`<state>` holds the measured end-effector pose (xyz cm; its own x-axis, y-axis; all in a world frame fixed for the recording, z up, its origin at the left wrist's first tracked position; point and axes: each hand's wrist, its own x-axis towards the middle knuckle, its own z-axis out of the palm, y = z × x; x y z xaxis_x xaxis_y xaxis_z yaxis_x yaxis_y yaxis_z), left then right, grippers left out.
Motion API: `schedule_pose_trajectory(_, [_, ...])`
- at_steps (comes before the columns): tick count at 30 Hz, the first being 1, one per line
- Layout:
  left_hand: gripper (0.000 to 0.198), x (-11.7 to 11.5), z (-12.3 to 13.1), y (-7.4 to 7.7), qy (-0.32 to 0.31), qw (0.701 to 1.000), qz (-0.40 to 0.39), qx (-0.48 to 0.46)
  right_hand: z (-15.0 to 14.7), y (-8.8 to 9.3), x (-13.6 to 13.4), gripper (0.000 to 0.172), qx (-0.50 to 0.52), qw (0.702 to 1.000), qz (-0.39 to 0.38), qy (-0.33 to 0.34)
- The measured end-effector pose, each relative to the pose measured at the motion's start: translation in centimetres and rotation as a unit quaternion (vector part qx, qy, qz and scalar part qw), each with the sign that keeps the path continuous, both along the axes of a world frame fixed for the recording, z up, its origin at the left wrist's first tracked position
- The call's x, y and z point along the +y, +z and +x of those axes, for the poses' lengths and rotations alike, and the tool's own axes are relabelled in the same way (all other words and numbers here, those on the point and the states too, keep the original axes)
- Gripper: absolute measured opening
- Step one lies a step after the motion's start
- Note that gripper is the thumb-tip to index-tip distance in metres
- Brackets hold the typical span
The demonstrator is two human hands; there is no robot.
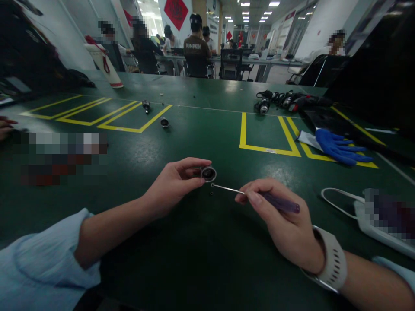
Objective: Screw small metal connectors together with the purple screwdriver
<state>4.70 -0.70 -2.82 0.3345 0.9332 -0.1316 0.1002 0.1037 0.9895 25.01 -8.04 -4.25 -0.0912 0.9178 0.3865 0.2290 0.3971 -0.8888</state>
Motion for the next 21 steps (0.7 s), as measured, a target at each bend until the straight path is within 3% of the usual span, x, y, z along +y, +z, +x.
schedule_pose_trajectory(10, [0.033,-0.8,0.7,0.6,0.017,1.000,0.000,0.016,-0.5,0.0,-0.1,0.014,-0.134,0.987,0.078,0.053])
schedule_pose_trajectory(21, [0.024,-1.1,1.2,0.7,0.055,0.998,0.015,0.033,-0.8,0.2,-0.7,0.014,-0.187,0.971,0.130,0.067])
